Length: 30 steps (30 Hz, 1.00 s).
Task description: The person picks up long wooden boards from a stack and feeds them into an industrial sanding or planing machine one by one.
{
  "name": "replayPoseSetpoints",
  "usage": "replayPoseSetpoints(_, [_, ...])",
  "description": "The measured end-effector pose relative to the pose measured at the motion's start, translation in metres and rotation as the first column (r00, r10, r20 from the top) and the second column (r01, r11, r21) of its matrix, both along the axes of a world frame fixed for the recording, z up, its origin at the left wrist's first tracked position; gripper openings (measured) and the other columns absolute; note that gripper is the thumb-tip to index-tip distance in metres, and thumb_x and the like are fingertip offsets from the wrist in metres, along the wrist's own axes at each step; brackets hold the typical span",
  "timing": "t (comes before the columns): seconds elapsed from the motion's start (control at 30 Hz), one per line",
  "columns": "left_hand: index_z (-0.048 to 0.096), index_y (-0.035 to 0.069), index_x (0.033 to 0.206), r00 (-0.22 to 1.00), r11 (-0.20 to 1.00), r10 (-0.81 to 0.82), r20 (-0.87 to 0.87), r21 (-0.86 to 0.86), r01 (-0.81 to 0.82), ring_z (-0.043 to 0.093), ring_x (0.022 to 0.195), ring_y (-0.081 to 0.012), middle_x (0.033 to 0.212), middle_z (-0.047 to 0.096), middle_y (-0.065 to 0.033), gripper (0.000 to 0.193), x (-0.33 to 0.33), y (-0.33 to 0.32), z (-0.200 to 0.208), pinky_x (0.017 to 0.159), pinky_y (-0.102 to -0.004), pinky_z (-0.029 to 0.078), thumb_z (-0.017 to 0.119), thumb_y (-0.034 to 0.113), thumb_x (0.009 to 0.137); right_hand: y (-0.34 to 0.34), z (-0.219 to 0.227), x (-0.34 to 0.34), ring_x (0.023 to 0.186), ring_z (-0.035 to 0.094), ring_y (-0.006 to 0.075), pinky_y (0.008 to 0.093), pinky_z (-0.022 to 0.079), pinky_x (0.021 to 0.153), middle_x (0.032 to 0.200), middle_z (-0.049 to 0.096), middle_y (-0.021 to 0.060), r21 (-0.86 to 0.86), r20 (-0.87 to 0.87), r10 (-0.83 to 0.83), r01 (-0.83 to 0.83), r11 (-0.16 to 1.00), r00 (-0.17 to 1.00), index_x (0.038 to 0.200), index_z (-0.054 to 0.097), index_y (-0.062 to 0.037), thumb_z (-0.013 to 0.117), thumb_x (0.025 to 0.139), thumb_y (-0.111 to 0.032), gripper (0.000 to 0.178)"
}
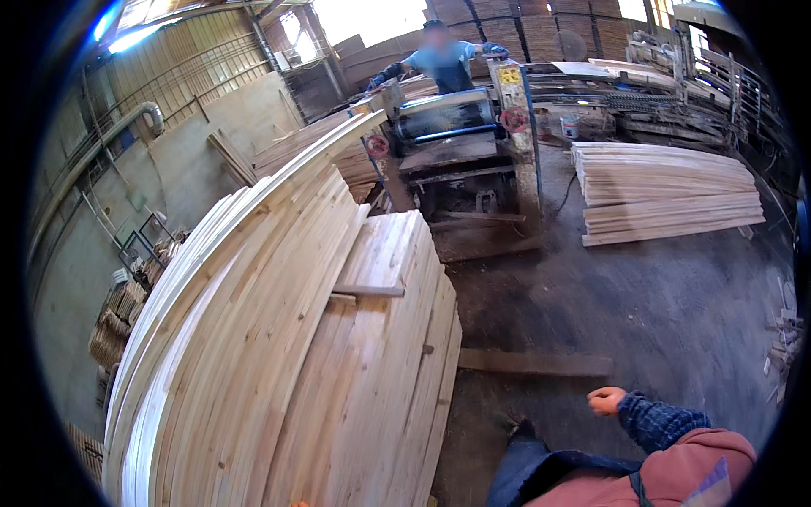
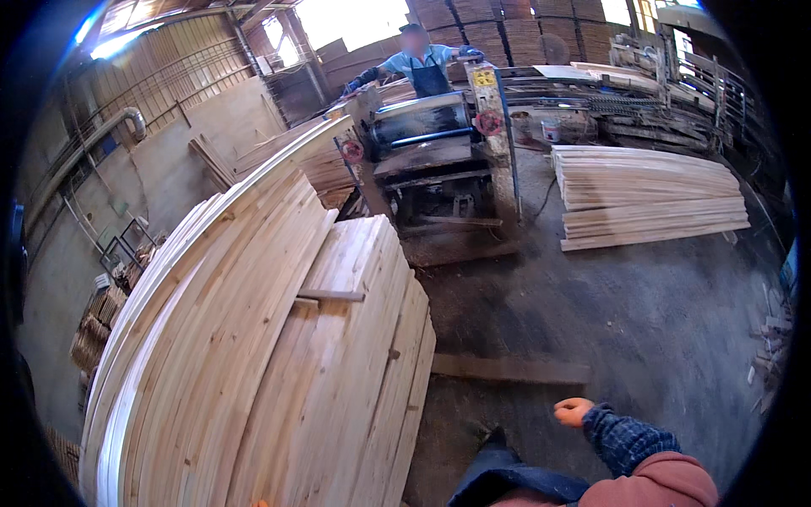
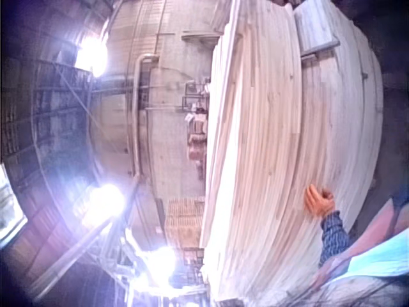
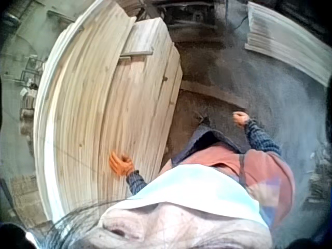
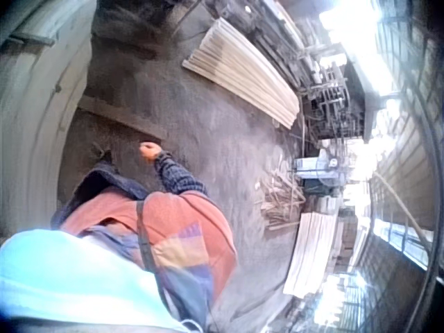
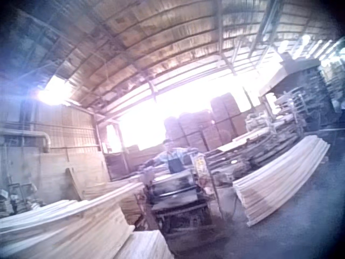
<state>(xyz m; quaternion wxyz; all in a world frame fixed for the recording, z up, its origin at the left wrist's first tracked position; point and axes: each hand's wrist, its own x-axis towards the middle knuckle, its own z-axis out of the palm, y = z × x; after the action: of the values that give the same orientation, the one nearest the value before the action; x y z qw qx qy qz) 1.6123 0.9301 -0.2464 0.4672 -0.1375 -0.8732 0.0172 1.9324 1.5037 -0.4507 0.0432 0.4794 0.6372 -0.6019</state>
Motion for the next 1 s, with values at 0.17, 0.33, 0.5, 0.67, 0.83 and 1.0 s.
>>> replayPoseSetpoints(0.17, [0.074, 0.003, 0.114, 0.999, 0.998, 0.049, -0.021, 0.052, -0.048, 0.069, 0.103, -0.0403, 0.114, 0.073, -0.0184, 0.060, -0.004, 0.015, 0.015, 0.092, -0.0509, 0.055, 0.043, 0.054, 0.107, 0.043, 0.061, -0.160, 0.121, 0.065, 0.0240, 0.0348, 0.048, 0.106, 0.132, 0.071, 0.0106, -0.040, 0.127, 0.498, -0.498, 0.866, 0.858, 0.138, 0.067, -0.0149, 0.063, 0.091, -0.048, 0.058])
replayPoseSetpoints(0.33, [0.073, 0.004, 0.107, 0.873, 0.805, 0.413, 0.257, 0.344, -0.483, 0.067, 0.097, -0.0415, 0.109, 0.071, -0.0220, 0.033, -0.050, 0.000, -0.034, 0.089, -0.0501, 0.055, 0.056, 0.032, 0.102, 0.148, 0.044, -0.240, 0.124, 0.065, 0.0306, 0.0393, 0.047, 0.111, 0.130, 0.071, 0.0127, 0.283, 0.345, 0.605, -0.694, 0.661, 0.717, 0.133, 0.070, -0.0141, 0.060, 0.089, -0.047, 0.056])
replayPoseSetpoints(0.5, [0.070, 0.006, 0.115, 0.725, 0.781, 0.489, 0.485, 0.125, -0.611, 0.065, 0.106, -0.0386, 0.117, 0.069, -0.0204, 0.026, -0.105, 0.081, -0.058, 0.091, -0.0479, 0.054, 0.062, 0.023, 0.097, 0.200, 0.039, -0.335, 0.115, 0.069, 0.0264, 0.0363, 0.053, 0.104, 0.127, 0.072, 0.0139, 0.209, 0.118, 0.294, -0.313, 0.926, 0.949, 0.130, 0.071, -0.0081, 0.067, 0.091, -0.038, 0.049])
replayPoseSetpoints(0.67, [0.071, 0.007, 0.111, 0.923, 0.851, 0.204, 0.326, 0.407, -0.332, 0.065, 0.108, -0.0392, 0.112, 0.070, -0.0194, 0.021, -0.142, 0.231, -0.004, 0.093, -0.0496, 0.053, 0.068, 0.021, 0.095, 0.205, 0.040, -0.436, 0.125, 0.064, 0.0265, 0.0365, 0.049, 0.110, 0.133, 0.069, 0.0131, 0.024, -0.069, 0.390, -0.389, 0.921, 0.918, 0.135, 0.067, -0.0071, 0.071, 0.093, -0.030, 0.048])
replayPoseSetpoints(0.83, [0.072, 0.006, 0.107, 0.984, 0.871, 0.073, 0.162, 0.471, -0.142, 0.065, 0.107, -0.0404, 0.110, 0.070, -0.0210, 0.020, -0.191, 0.329, -0.004, 0.093, -0.0505, 0.053, 0.067, 0.022, 0.097, 0.239, 0.074, -0.562, 0.129, 0.062, 0.0239, 0.0374, 0.048, 0.111, 0.138, 0.066, 0.0140, 0.102, -0.471, 0.337, -0.329, 0.939, 0.815, 0.140, 0.062, -0.0058, 0.073, 0.093, -0.020, 0.051])
replayPoseSetpoints(1.0, [0.073, 0.004, 0.103, 0.968, 0.776, 0.056, 0.246, 0.599, -0.197, 0.064, 0.104, -0.0404, 0.107, 0.069, -0.0210, 0.022, -0.228, 0.400, 0.005, 0.093, -0.0510, 0.052, 0.068, 0.024, 0.095, 0.302, 0.184, -0.669, 0.124, 0.063, 0.0200, 0.0360, 0.049, 0.107, 0.133, 0.067, 0.0086, 0.252, -0.727, 0.284, -0.141, 0.957, 0.625, 0.142, 0.059, -0.0051, 0.075, 0.092, -0.014, 0.053])
